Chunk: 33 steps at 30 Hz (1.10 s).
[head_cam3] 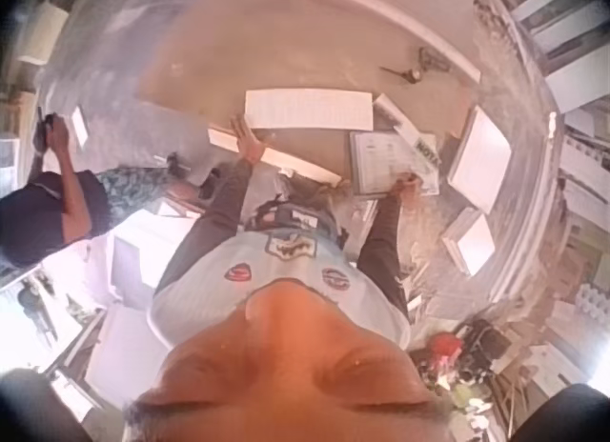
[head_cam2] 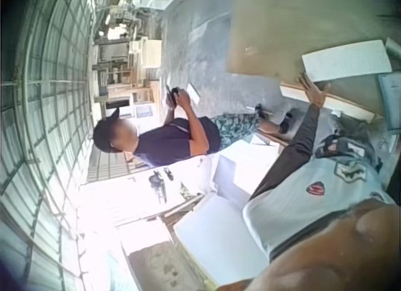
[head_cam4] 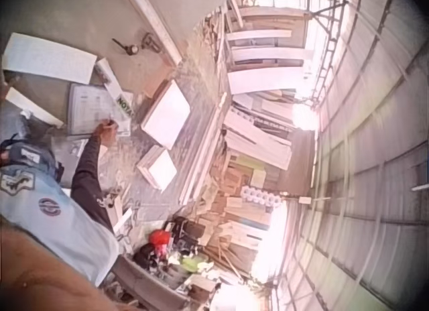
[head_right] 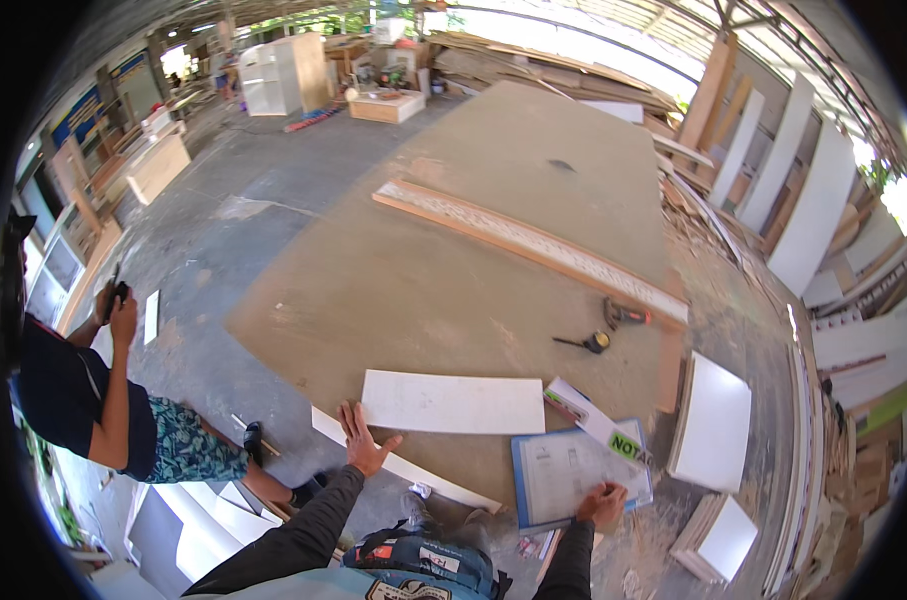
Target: The person positions a wooden strip on a wood panel, hammers a nail into it to secure it, and then uses a tape measure to take measurements on the panel surface.
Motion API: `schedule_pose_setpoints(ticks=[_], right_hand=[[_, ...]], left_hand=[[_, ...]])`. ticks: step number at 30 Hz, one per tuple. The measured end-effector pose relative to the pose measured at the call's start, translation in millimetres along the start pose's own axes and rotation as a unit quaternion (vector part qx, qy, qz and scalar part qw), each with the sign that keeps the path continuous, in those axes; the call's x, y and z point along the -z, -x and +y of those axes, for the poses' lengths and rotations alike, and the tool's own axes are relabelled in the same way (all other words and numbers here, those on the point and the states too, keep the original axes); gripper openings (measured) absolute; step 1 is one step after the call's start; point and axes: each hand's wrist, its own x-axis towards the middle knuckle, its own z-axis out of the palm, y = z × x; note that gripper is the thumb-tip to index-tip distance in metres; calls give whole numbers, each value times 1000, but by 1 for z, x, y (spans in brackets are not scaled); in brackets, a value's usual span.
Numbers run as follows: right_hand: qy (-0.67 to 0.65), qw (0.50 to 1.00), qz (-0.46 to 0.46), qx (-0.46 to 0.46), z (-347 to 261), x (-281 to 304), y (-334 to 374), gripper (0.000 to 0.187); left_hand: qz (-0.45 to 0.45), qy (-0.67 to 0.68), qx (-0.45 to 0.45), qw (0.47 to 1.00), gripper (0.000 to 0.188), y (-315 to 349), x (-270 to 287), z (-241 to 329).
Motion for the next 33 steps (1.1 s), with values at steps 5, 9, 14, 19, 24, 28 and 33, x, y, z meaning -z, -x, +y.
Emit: schedule_pose_setpoints(ticks=[5,9,14,19,24,28,33], right_hand=[[-37,999,12,-18,-35,9,2,11],[-126,992,-13,5,-32,15,-2,18],[-341,937,-74,-10,-4,40,-16,23],[-448,888,-64,-86,25,90,30,17],[-385,901,-120,-158,93,127,92,19],[-242,901,-214,-291,210,160,209,27],[-24,895,-337,-291,321,190,287,38]], left_hand=[[18,-2,-25,1000,129,-15,10,8],[63,-11,-53,997,126,-12,4,-5],[34,-28,25,999,116,-13,-1,7],[84,-30,7,996,101,-14,-13,-6],[171,0,47,984,93,12,-42,11],[121,7,21,992,83,120,-42,78],[59,108,-109,986,74,178,-119,178]])
